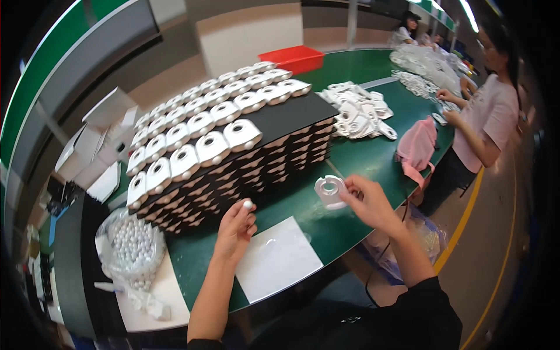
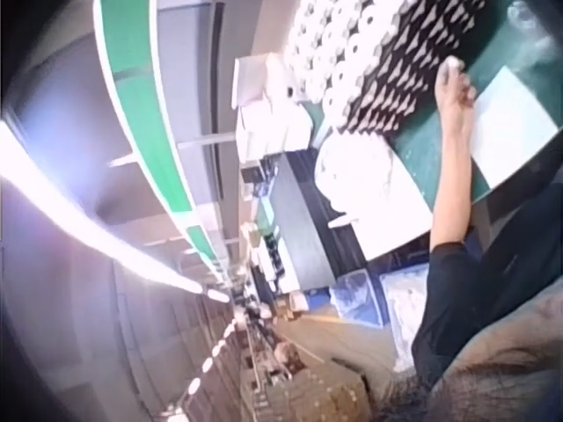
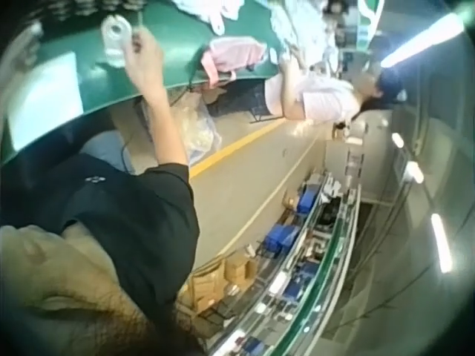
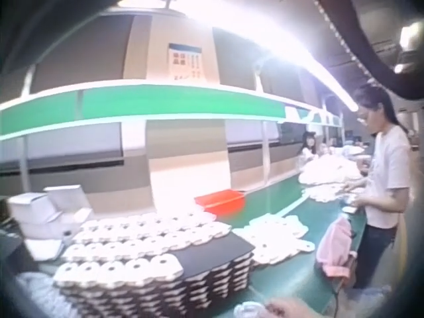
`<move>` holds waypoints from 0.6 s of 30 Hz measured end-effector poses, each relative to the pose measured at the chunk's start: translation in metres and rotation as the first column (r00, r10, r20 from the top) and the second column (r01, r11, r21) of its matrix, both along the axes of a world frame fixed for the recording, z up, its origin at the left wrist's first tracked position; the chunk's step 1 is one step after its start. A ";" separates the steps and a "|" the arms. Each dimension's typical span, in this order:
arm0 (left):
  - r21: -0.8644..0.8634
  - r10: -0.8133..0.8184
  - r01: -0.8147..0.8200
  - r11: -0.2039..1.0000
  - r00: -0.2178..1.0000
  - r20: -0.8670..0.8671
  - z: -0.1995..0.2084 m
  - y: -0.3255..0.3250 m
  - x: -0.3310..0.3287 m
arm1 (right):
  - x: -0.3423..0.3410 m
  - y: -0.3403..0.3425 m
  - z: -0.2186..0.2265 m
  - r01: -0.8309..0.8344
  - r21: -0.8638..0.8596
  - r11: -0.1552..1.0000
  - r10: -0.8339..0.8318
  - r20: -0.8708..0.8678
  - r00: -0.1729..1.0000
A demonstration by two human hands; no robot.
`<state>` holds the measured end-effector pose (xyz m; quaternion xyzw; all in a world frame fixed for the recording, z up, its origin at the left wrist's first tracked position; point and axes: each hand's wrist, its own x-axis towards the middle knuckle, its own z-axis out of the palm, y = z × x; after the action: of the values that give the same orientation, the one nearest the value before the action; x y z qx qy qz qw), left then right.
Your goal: Assembling small light bulb components into plastic housings at a factory assembly line.
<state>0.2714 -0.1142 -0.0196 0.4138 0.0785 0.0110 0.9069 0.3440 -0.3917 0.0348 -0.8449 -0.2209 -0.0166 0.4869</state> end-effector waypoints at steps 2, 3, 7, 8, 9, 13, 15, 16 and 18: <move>-0.022 -0.004 0.004 1.000 1.000 0.003 0.000 0.001 0.000 | -0.014 0.015 -0.018 -0.124 0.191 0.974 0.159 -0.179 0.971; -0.025 0.018 -0.018 1.000 1.000 -0.006 0.000 0.001 0.000 | -0.019 0.025 -0.031 -0.176 0.311 0.934 0.247 -0.206 0.947; -0.060 0.000 0.002 0.998 0.999 0.047 0.001 0.004 -0.002 | -0.037 0.057 -0.057 -0.225 0.535 0.815 0.455 -0.350 0.819; -0.071 -0.009 0.014 0.997 0.998 0.063 0.001 0.005 -0.003 | -0.039 0.065 -0.061 -0.228 0.535 0.814 0.461 -0.354 0.814; -0.081 -0.007 0.012 0.997 0.998 0.063 0.000 0.005 -0.002 | -0.041 0.070 -0.064 -0.254 0.510 0.822 0.466 -0.346 0.814; -0.069 0.001 0.002 0.998 0.999 0.047 -0.002 0.005 -0.002 | -0.042 0.082 -0.079 -0.319 0.421 0.849 0.473 -0.337 0.814; -0.077 -0.003 0.008 0.997 0.998 0.061 -0.003 0.006 -0.002 | -0.043 0.085 -0.079 -0.340 0.381 0.860 0.468 -0.319 0.824; -0.077 -0.001 0.006 0.997 0.998 0.059 -0.003 0.007 -0.002 | -0.044 0.086 -0.077 -0.352 0.311 0.883 0.441 -0.295 0.847; -0.078 0.002 0.002 0.997 0.999 0.051 -0.002 0.007 -0.002 | -0.045 0.088 -0.075 -0.359 0.238 0.903 0.416 -0.269 0.869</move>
<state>0.2690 -0.1074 -0.0214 0.3778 0.0556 0.0186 0.9240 0.2989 -0.3041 -0.0398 -0.7271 -0.3038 0.1960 0.5836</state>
